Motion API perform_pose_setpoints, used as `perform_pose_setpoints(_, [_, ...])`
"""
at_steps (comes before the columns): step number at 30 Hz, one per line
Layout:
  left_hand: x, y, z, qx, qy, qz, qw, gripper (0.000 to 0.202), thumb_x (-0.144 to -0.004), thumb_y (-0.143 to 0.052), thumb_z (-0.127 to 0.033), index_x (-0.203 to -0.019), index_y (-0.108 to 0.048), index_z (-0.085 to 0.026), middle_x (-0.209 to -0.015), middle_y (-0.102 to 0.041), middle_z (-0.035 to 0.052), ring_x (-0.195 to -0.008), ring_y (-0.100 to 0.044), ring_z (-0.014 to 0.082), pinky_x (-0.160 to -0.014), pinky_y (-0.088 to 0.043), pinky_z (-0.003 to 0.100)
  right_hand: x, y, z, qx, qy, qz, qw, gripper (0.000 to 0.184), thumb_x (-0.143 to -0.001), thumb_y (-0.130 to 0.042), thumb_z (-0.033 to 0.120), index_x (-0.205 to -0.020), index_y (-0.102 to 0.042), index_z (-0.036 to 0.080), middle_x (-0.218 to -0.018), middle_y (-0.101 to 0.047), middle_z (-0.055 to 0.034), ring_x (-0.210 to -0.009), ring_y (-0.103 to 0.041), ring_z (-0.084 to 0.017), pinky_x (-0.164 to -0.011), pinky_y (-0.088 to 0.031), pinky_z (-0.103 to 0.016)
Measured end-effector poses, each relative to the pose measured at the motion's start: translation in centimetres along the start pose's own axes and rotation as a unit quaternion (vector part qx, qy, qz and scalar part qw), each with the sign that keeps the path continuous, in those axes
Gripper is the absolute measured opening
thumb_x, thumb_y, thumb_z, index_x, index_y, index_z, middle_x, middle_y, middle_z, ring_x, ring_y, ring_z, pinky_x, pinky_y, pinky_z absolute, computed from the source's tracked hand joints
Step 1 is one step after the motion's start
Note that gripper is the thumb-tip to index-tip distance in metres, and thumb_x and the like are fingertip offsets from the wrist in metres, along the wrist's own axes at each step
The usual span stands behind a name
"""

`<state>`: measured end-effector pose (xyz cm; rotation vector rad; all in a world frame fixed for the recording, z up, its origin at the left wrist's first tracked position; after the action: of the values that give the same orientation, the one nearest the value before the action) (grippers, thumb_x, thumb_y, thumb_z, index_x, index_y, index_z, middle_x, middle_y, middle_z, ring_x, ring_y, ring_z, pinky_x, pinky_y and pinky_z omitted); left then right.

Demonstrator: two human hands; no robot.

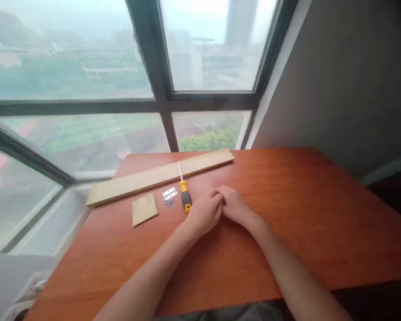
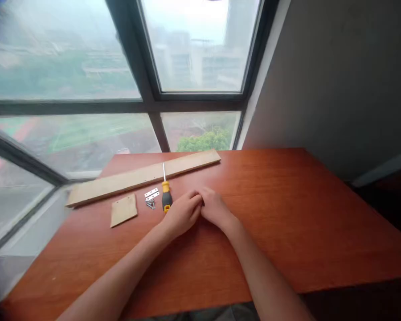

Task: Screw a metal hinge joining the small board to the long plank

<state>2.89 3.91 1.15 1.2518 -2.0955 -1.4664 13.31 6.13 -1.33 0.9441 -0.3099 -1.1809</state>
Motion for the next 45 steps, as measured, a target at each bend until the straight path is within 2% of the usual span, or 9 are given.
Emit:
perform_pose_setpoints(9, [-0.1, 1.3, -0.1, -0.138, -0.001, 0.008, 0.990, 0.017, -0.092, -0.042, -0.022, -0.093, -0.058, -0.020, -0.095, -0.062, 0.0061, -0.085, -0.060, 0.0206, -0.073, -0.045, 0.031, 0.0, 0.4, 0.4, -0.008, 0.000, -0.010, 1.000, 0.006, -0.088, -0.057, 0.017, -0.090, -0.062, 0.016, -0.087, -0.062, -0.0012, -0.081, -0.058, -0.014, -0.074, -0.048, -0.031])
perform_pose_setpoints(17, [1.0, 7.6, 4.2, -0.292, 0.240, -0.077, 0.923, 0.029, -0.095, -0.036, -0.036, -0.102, -0.059, -0.019, -0.096, -0.064, 0.0111, -0.087, -0.063, 0.0261, -0.065, -0.042, 0.032, 0.0, 0.6, 0.7, -0.020, -0.008, -0.024, 0.999, 0.018, -0.084, -0.051, 0.010, -0.093, -0.064, 0.018, -0.085, -0.063, -0.0036, -0.071, -0.054, -0.013, -0.070, -0.044, -0.027])
perform_pose_setpoints(23, [1.8, 7.1, 6.5, -0.268, 0.346, 0.003, 0.899, 0.047, -0.091, -0.036, -0.055, -0.106, -0.059, -0.017, -0.088, -0.070, 0.0135, -0.082, -0.068, 0.0318, -0.066, -0.046, 0.036, 0.0, 0.8, 0.8, -0.042, -0.017, -0.029, 0.999, 0.019, -0.083, -0.050, 0.010, -0.091, -0.066, 0.018, -0.083, -0.063, -0.0039, -0.070, -0.053, -0.014, -0.070, -0.043, -0.029])
perform_pose_setpoints(28, [1.6, 6.5, 7.1, -0.189, 0.345, -0.023, 0.919, 0.037, -0.084, -0.051, -0.047, -0.109, -0.060, -0.021, -0.087, -0.072, 0.0111, -0.082, -0.068, 0.0308, -0.067, -0.046, 0.035, 0.0, 0.8, 0.5, -0.095, -0.045, -0.035, 0.994, 0.018, -0.082, -0.054, 0.013, -0.092, -0.067, 0.020, -0.084, -0.064, -0.0038, -0.072, -0.055, -0.015, -0.072, -0.044, -0.031])
perform_pose_setpoints(32, [1.1, 5.5, 6.9, 0.072, 0.320, -0.102, 0.939, 0.031, -0.079, -0.060, -0.039, -0.105, -0.061, -0.023, -0.080, -0.072, 0.0039, -0.076, -0.068, 0.0231, -0.063, -0.047, 0.028, -0.1, 0.6, 0.3, -0.189, -0.094, -0.044, 0.977, 0.020, -0.086, -0.056, 0.031, -0.099, -0.066, 0.019, -0.089, -0.068, -0.0055, -0.074, -0.060, -0.017, -0.074, -0.048, -0.033])
perform_pose_setpoints(35, [0.4, 3.5, 5.8, 0.303, 0.262, -0.133, 0.907, 0.038, -0.079, -0.064, -0.044, -0.108, -0.059, -0.020, -0.076, -0.071, 0.0031, -0.070, -0.068, 0.0192, -0.059, -0.049, 0.025, -0.2, 0.3, 0.7, -0.289, -0.125, -0.026, 0.949, 0.036, -0.092, -0.045, 0.045, -0.111, -0.061, 0.019, -0.093, -0.069, -0.0059, -0.076, -0.065, -0.017, -0.068, -0.053, -0.031])
perform_pose_setpoints(39, [0.0, 1.2, 4.1, 0.417, 0.223, -0.135, 0.871, 0.043, -0.079, -0.065, -0.047, -0.109, -0.058, -0.018, -0.079, -0.071, 0.0038, -0.064, -0.067, 0.0160, -0.058, -0.052, 0.025, 0.0, -0.3, 1.6, -0.396, -0.155, 0.005, 0.905, 0.042, -0.090, -0.046, 0.052, -0.116, -0.056, 0.021, -0.085, -0.069, -0.0032, -0.071, -0.067, -0.017, -0.059, -0.054, -0.029])
perform_pose_setpoints(42, [-0.2, 1.2, 3.7, 0.457, 0.203, -0.098, 0.860, 0.042, -0.085, -0.056, -0.048, -0.112, -0.058, -0.016, -0.087, -0.072, 0.0075, -0.065, -0.068, 0.0171, -0.059, -0.055, 0.029, 0.1, -0.6, 1.5, -0.441, -0.191, 0.009, 0.877, 0.040, -0.086, -0.053, 0.052, -0.109, -0.055, 0.019, -0.068, -0.065, 0.0002, -0.054, -0.062, -0.015, -0.048, -0.050, -0.026])
perform_pose_setpoints(45, [0.2, 4.5, 5.7, 0.302, 0.213, -0.143, 0.918, 0.032, -0.088, -0.051, -0.044, -0.093, -0.066, -0.017, -0.089, -0.072, 0.0078, -0.072, -0.070, 0.0191, -0.066, -0.055, 0.030, 0.1, -0.4, 0.7, -0.461, -0.223, -0.026, 0.858, 0.034, -0.082, -0.059, 0.045, -0.102, -0.055, 0.018, -0.075, -0.066, -0.0010, -0.051, -0.059, -0.011, -0.044, -0.046, -0.022])
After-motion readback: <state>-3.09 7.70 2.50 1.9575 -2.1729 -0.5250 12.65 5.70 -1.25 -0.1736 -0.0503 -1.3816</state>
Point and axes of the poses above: each hand's wrist, its own x-axis away from the middle knuckle, its own y-axis out of the back of the hand, z = x × y, the point moved 5 cm from there along -x, towards the middle knuckle
